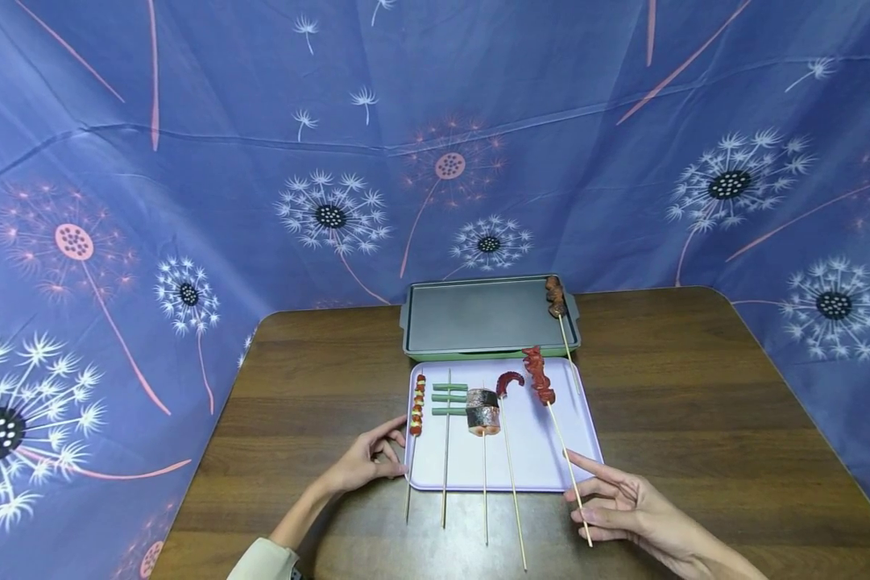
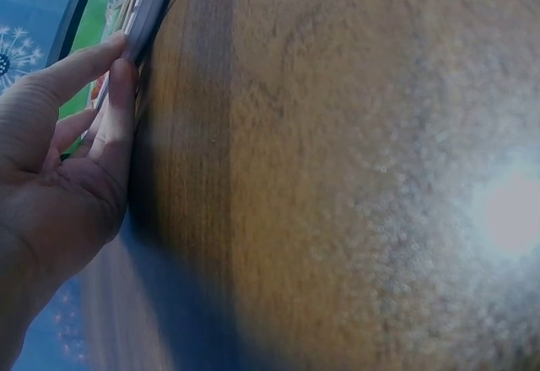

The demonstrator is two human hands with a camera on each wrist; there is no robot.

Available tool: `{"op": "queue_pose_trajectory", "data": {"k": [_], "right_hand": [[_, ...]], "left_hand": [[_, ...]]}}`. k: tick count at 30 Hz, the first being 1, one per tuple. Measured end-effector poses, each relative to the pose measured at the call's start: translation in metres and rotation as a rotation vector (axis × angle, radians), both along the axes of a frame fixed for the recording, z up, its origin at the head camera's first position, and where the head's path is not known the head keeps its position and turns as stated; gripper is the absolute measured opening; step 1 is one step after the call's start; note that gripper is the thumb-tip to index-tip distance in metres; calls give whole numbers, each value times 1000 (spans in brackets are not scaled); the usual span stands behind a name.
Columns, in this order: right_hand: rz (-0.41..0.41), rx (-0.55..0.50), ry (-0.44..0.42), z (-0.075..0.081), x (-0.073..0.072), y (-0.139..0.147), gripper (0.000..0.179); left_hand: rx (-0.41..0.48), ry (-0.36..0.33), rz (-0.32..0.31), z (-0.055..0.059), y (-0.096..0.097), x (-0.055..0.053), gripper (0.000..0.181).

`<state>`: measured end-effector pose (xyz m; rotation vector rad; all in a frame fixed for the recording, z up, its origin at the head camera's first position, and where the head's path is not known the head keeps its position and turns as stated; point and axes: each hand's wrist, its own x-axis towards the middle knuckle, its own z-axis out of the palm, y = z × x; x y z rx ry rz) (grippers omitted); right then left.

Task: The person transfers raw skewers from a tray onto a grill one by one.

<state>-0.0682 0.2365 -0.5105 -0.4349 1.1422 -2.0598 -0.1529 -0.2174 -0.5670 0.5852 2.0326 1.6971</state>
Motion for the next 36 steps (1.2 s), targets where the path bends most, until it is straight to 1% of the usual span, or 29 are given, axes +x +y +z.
{"op": "queue_pose_trajectory", "data": {"k": [2,4,7,11,18,24,26,28,31,36], "right_hand": [[-3,25,5,4,-4,1,69],[-4,28,13,9,-10,1,69],[-15,39,48,15,-20,0,69],[-41,86,89,23,-32,-6,68],[-81,166,83,34,-56,-16,68],[-125,232,100,39,-80,-24,66],[-145,243,86,41,-88,-26,64],[-168,257,57,42,-96,-27,61],[-200,258,1,43,-107,-26,62],[-230,227,-97,45,-126,-27,73]], "left_hand": [[4,-3,4,0,0,1,83],[7,-7,5,-1,1,1,83],[18,-14,8,-2,0,2,83],[20,-16,9,-2,-1,3,84],[12,-37,13,-2,-3,4,86],[14,-28,24,-1,-4,4,84],[9,-27,25,0,-4,4,84],[5,-32,26,0,-3,4,84],[-2,-32,26,0,-2,3,83],[-14,-24,28,1,0,2,83]]}}
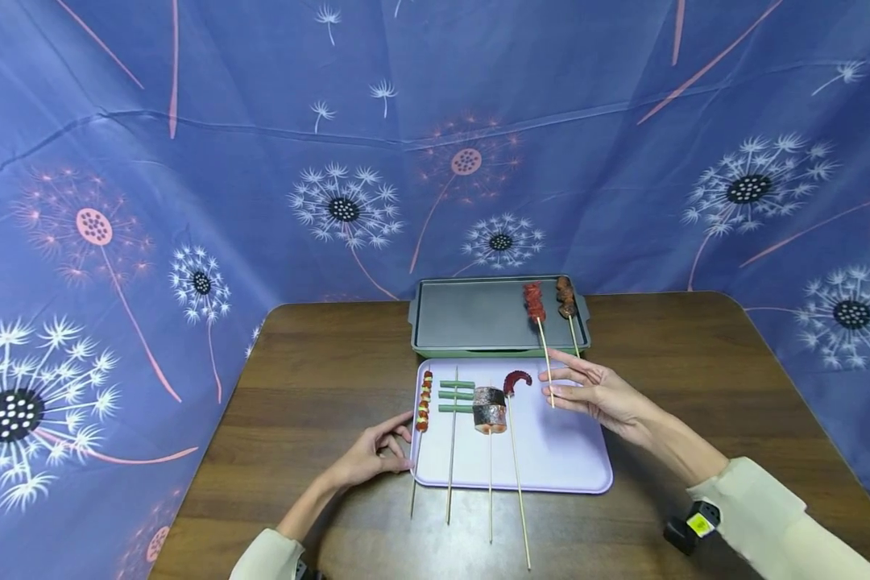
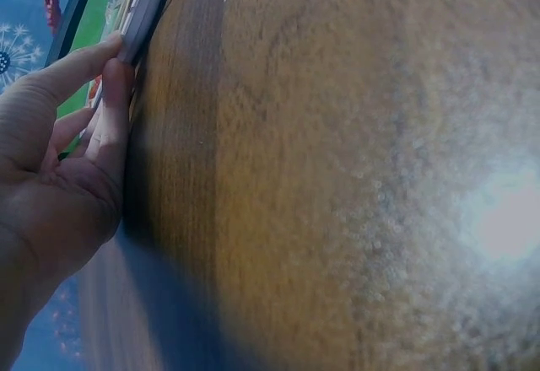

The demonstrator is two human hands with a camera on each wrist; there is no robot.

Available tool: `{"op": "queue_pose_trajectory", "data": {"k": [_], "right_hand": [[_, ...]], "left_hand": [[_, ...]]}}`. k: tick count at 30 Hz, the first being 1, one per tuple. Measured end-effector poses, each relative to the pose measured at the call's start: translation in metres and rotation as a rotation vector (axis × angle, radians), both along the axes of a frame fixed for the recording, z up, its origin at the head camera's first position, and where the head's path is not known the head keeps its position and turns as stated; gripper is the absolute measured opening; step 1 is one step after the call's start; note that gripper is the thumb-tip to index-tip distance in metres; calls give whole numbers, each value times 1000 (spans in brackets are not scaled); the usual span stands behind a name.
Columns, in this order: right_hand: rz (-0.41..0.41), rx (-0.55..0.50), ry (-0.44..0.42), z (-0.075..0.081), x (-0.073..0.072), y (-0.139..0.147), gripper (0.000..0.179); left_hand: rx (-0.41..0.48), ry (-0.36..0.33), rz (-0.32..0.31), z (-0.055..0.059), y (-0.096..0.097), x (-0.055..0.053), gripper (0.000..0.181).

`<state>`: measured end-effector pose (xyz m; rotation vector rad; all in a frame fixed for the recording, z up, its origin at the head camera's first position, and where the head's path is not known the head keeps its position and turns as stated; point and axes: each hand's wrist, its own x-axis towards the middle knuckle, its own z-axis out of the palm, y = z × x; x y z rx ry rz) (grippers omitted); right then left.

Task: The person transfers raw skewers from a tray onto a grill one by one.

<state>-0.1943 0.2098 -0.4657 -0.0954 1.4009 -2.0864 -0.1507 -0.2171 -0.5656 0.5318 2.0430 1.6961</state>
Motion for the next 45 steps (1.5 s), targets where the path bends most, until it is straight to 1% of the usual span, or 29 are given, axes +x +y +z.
{"op": "queue_pose_trajectory", "data": {"k": [2,6,8,11,18,21,24,27,31,38,42,45], "right_hand": [[-15,-10,-39,1,-7,0,80],[-23,15,-77,4,-16,-2,84],[-21,42,-77,5,-18,-2,83],[-27,97,-57,4,-19,-2,83],[-28,322,63,3,-20,-5,77],[-27,390,123,2,-20,-6,75],[-37,444,178,0,-20,-8,74],[-53,509,226,-2,-20,-8,73],[-68,579,261,-4,-19,-7,70],[-74,601,267,-7,-18,-3,67],[-58,598,279,-5,-15,2,62],[-31,583,293,-1,-10,7,59]], "left_hand": [[0,4,1,0,0,0,82],[13,15,4,0,0,0,81],[18,15,7,-1,0,0,81],[14,10,12,-1,0,0,81],[1,-19,16,1,-1,2,83],[-8,-33,26,2,-1,3,84],[-15,-23,28,2,-2,3,83],[-14,5,22,1,-2,2,81],[-10,21,19,0,-1,0,79],[-21,5,21,2,1,-1,81],[-24,-2,17,2,1,-1,82],[-19,-4,12,2,0,0,82]]}}
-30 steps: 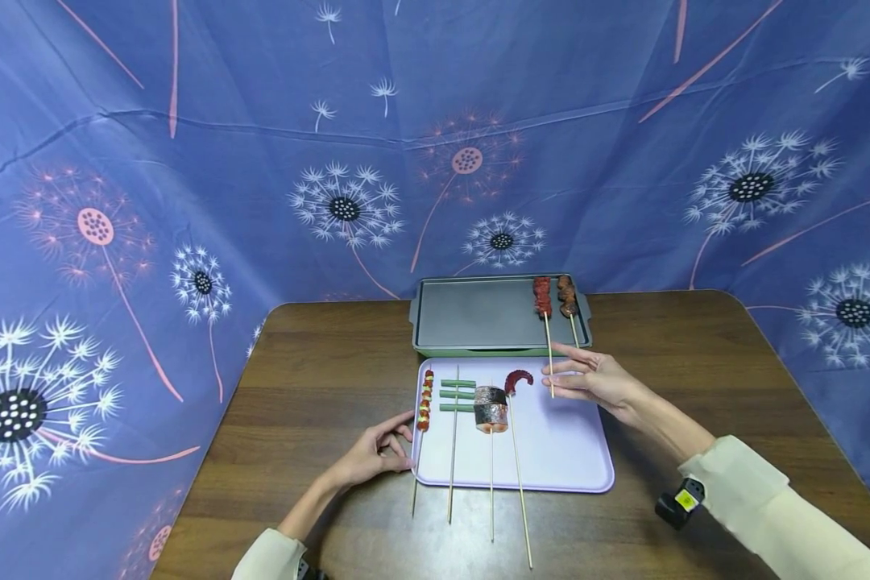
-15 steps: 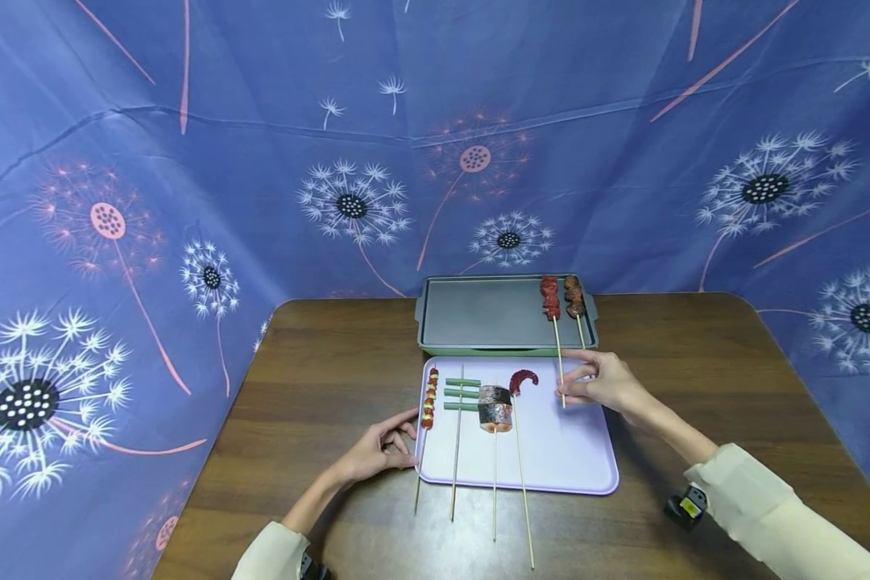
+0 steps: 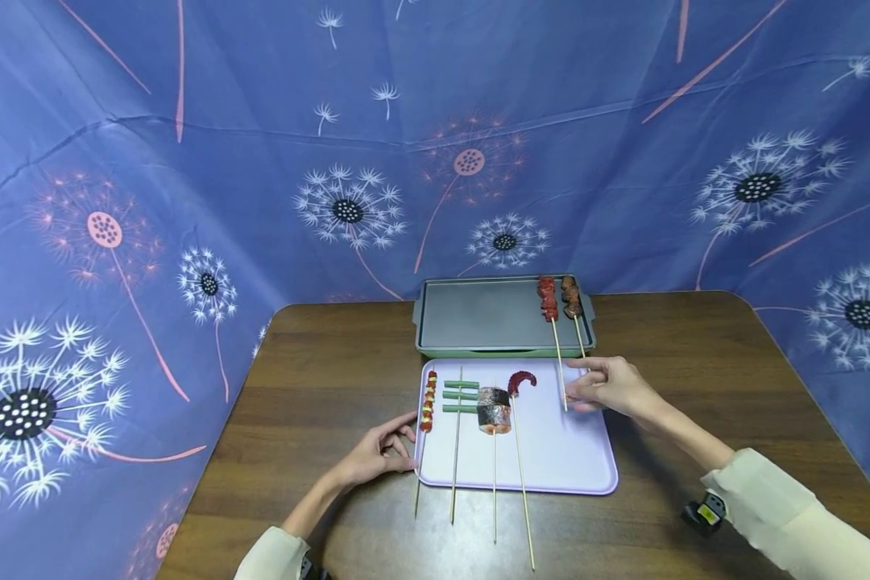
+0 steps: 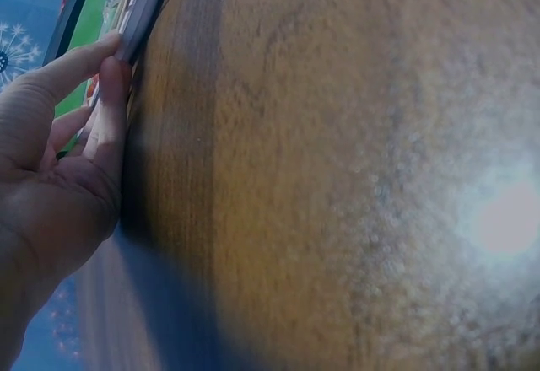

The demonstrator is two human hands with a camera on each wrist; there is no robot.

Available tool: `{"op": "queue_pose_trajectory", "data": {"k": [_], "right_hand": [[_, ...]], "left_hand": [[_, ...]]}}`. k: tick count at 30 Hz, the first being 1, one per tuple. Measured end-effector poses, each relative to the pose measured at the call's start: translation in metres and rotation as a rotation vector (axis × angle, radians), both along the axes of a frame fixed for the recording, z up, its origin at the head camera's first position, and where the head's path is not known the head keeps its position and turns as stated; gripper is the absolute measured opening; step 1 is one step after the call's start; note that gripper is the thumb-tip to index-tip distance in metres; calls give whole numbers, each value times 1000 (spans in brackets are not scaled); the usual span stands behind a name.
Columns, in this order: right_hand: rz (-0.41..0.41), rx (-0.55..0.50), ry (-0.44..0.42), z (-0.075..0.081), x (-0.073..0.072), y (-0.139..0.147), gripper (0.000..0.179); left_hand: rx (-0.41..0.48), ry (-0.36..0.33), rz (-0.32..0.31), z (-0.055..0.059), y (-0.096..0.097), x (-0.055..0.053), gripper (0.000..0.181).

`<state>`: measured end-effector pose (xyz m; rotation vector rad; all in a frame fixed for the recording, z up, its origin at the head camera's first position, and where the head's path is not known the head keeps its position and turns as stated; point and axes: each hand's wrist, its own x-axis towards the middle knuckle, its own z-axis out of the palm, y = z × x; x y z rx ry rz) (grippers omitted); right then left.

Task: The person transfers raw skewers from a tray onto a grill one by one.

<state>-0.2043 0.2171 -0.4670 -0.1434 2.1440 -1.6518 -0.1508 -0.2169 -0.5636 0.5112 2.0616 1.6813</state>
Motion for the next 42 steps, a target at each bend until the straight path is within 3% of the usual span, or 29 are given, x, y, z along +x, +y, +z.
{"op": "queue_pose_trajectory", "data": {"k": [7,11,15,20,30,34,42], "right_hand": [[152,-128,-13,5,22,12,56],[269,-269,-41,0,40,13,49],[318,-358,-89,-11,61,5,49],[327,-388,-175,-31,88,-11,57],[329,-439,-272,-69,131,-28,50],[311,-452,-266,-78,140,-33,51],[262,-492,-273,-92,144,-48,56]], "left_hand": [[7,-6,-3,0,-1,1,81],[14,-12,-2,0,-1,1,82],[13,-9,1,0,-1,0,82],[21,-7,1,-2,-1,0,82],[29,-20,-7,-5,-1,0,82],[30,-23,-7,-4,-2,0,82],[28,-28,-4,-5,-1,-1,82]]}}
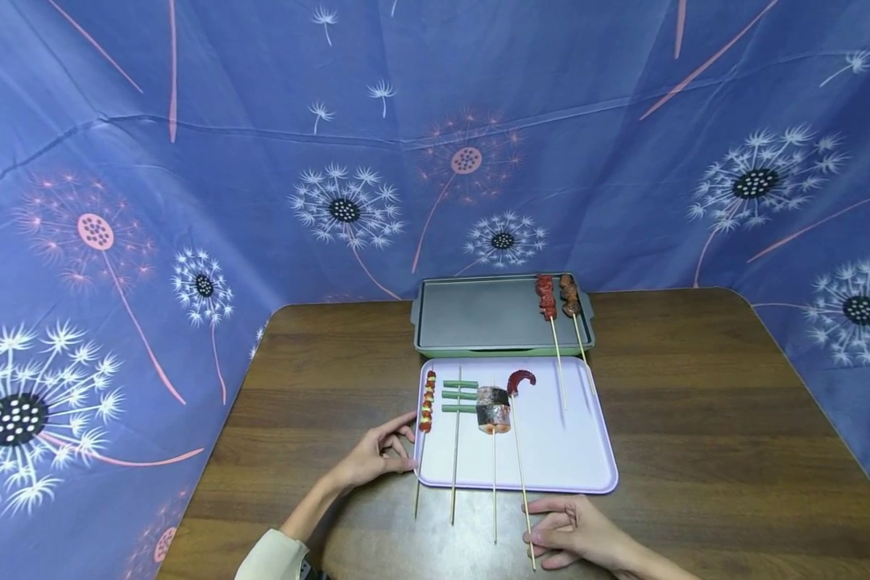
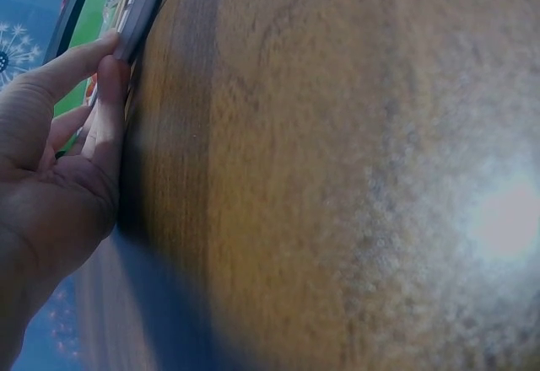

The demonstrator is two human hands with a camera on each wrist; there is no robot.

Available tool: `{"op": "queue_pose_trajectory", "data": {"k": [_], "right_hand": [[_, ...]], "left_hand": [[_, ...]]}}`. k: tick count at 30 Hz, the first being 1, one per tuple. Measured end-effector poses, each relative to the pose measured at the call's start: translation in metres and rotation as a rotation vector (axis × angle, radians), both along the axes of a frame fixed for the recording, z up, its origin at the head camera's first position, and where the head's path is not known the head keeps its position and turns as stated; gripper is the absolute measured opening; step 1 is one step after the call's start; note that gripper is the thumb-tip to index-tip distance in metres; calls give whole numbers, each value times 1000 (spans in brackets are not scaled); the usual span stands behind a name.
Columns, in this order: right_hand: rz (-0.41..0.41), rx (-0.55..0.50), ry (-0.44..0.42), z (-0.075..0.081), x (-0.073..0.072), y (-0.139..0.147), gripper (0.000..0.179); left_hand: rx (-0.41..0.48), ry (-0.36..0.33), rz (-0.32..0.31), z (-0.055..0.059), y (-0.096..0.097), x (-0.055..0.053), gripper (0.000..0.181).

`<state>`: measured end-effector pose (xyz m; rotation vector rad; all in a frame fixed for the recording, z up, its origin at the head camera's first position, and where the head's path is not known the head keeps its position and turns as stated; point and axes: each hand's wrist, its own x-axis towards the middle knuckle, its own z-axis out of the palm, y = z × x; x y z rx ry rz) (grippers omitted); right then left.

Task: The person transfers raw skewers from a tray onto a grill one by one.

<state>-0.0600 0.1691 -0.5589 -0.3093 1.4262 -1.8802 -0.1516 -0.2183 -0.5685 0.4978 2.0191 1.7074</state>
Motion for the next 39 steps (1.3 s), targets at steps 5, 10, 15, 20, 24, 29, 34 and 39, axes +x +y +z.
{"op": "queue_pose_trajectory", "data": {"k": [5,10,15,20,24,29,34,39], "right_hand": [[-8,-45,-51,-6,2,-8,58],[-16,-62,-64,-9,2,-11,57],[-46,-31,-72,-9,1,-11,58],[-64,-6,-73,-7,1,-9,61],[-78,1,-63,-5,1,-8,63],[-96,-9,-58,-4,2,-7,66],[-101,-19,-51,-6,3,-4,64],[-108,-17,-49,-4,5,-1,62]], "left_hand": [[-1,-6,1,-1,1,0,82],[-10,-8,0,-1,1,0,82],[-11,-12,0,-1,1,0,82],[-9,-12,-6,-1,0,0,83],[-7,-10,-14,-1,0,-2,83],[-3,-6,-18,-2,-1,-2,83],[2,0,-18,-1,-1,-1,84],[-2,8,-15,-2,-1,0,84]]}}
